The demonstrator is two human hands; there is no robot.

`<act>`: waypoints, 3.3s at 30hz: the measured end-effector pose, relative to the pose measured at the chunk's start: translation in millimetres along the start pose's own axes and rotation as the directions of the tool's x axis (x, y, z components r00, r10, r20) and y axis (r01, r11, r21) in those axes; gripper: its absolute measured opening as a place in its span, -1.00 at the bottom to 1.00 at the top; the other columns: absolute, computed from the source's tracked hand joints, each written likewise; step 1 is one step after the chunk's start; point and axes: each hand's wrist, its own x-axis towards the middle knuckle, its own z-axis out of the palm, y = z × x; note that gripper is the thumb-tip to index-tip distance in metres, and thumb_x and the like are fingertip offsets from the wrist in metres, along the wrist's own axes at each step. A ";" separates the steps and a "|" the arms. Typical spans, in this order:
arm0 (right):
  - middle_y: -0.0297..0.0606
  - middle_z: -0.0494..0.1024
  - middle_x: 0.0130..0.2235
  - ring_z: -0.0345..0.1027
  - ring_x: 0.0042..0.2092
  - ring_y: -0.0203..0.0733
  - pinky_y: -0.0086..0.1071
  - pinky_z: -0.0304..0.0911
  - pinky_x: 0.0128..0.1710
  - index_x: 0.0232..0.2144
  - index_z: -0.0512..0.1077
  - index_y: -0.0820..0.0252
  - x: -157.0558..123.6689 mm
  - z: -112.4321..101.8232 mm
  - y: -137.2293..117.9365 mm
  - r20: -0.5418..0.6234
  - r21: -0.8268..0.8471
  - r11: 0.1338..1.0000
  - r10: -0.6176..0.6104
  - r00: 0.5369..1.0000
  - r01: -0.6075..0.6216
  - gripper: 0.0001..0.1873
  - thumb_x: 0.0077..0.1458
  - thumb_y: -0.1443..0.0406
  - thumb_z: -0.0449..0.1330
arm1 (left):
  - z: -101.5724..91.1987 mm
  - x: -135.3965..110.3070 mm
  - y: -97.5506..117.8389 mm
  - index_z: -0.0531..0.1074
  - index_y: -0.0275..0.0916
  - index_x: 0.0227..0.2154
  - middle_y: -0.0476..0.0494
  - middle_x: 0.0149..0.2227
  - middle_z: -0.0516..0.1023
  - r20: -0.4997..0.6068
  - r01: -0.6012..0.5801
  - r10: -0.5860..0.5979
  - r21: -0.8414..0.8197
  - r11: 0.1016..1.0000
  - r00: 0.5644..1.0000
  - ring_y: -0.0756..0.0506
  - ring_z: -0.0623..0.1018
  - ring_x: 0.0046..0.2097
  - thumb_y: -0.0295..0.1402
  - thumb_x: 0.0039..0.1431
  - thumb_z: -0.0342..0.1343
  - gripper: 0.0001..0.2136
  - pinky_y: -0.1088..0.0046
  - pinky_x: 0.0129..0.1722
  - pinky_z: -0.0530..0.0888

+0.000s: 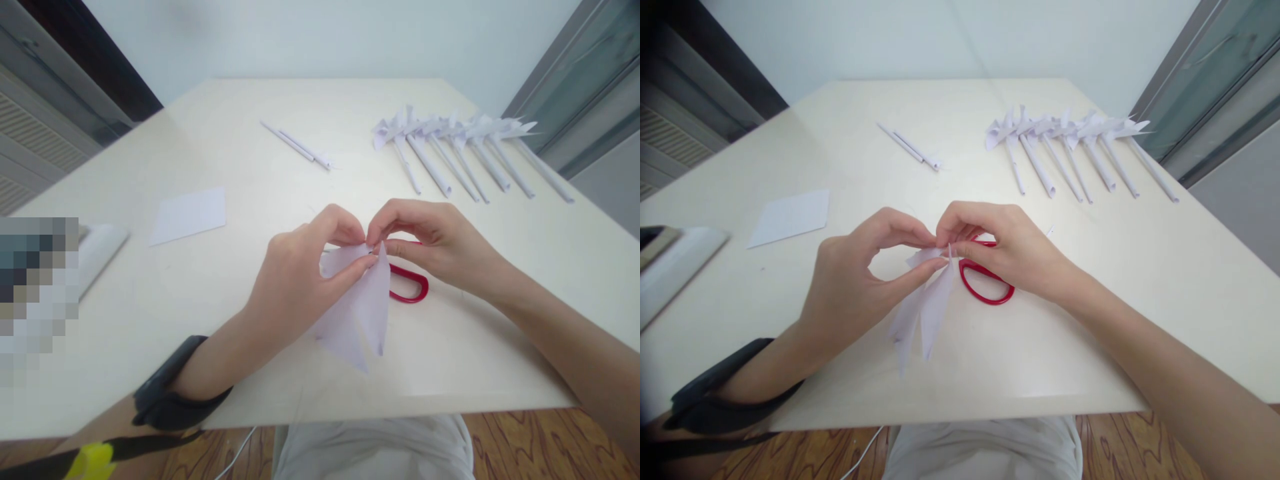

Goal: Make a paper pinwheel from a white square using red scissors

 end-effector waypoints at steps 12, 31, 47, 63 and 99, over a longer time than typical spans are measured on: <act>-0.38 0.52 -0.36 0.40 -0.30 -0.29 -0.39 0.30 -0.26 -0.42 0.47 0.14 -0.6 -0.2 0.2 -0.038 -0.097 0.995 -0.038 0.999 0.035 -0.78 0.01 0.50 0.09 | -1.9 1.9 2.4 0.44 -0.15 -0.41 0.10 -0.39 0.58 0.023 -0.026 0.024 0.088 0.996 0.999 -0.01 0.54 -0.37 -0.33 0.06 0.14 -0.96 0.45 -0.31 0.43; -0.36 0.52 -0.33 0.39 -0.27 -0.22 -0.34 0.31 -0.26 -0.40 0.43 0.11 -2.6 0.4 -0.1 -0.084 -0.239 0.968 -0.102 0.991 0.079 -0.79 -0.02 0.50 0.11 | -2.6 1.7 0.9 0.45 -0.10 -0.39 0.09 -0.34 0.59 0.003 -0.072 0.072 0.107 0.992 0.997 -0.04 0.55 -0.29 -0.37 0.09 0.09 -0.94 0.44 -0.28 0.44; -0.32 0.51 -0.33 0.41 -0.25 -0.20 -0.28 0.38 -0.21 -0.40 0.43 0.14 -2.6 8.0 0.7 -0.150 -0.080 0.996 -0.045 0.988 0.034 -0.82 0.02 0.50 0.12 | -2.2 1.1 -0.5 0.43 -0.08 -0.45 0.13 -0.36 0.60 -0.020 -0.075 0.076 0.085 0.994 0.997 -0.03 0.56 -0.33 -0.38 0.09 0.09 -0.94 0.44 -0.30 0.45; -0.36 0.42 -0.39 0.37 -0.31 -0.26 -0.29 0.35 -0.23 -0.43 0.34 0.16 -2.0 13.1 1.3 -0.224 0.031 0.999 -0.023 0.974 0.031 -0.82 0.01 0.53 0.12 | -3.0 1.8 1.7 0.46 -0.14 -0.45 0.09 -0.41 0.59 -0.009 -0.043 0.044 0.020 0.999 0.999 0.00 0.55 -0.36 -0.39 0.08 0.12 -0.95 0.46 -0.35 0.43; -0.36 0.41 -0.36 0.30 -0.31 -0.35 -0.44 0.24 -0.30 -0.45 0.29 0.19 -1.6 -14.5 -0.8 0.091 -0.010 1.000 0.002 0.996 -0.001 -0.79 0.02 0.57 0.02 | -6.1 9.0 -15.4 0.54 -0.16 -0.26 -0.05 -0.19 0.60 0.555 0.644 -0.332 -0.614 0.456 0.763 -0.09 0.55 -0.15 -0.32 0.05 0.17 -0.83 0.45 -0.13 0.43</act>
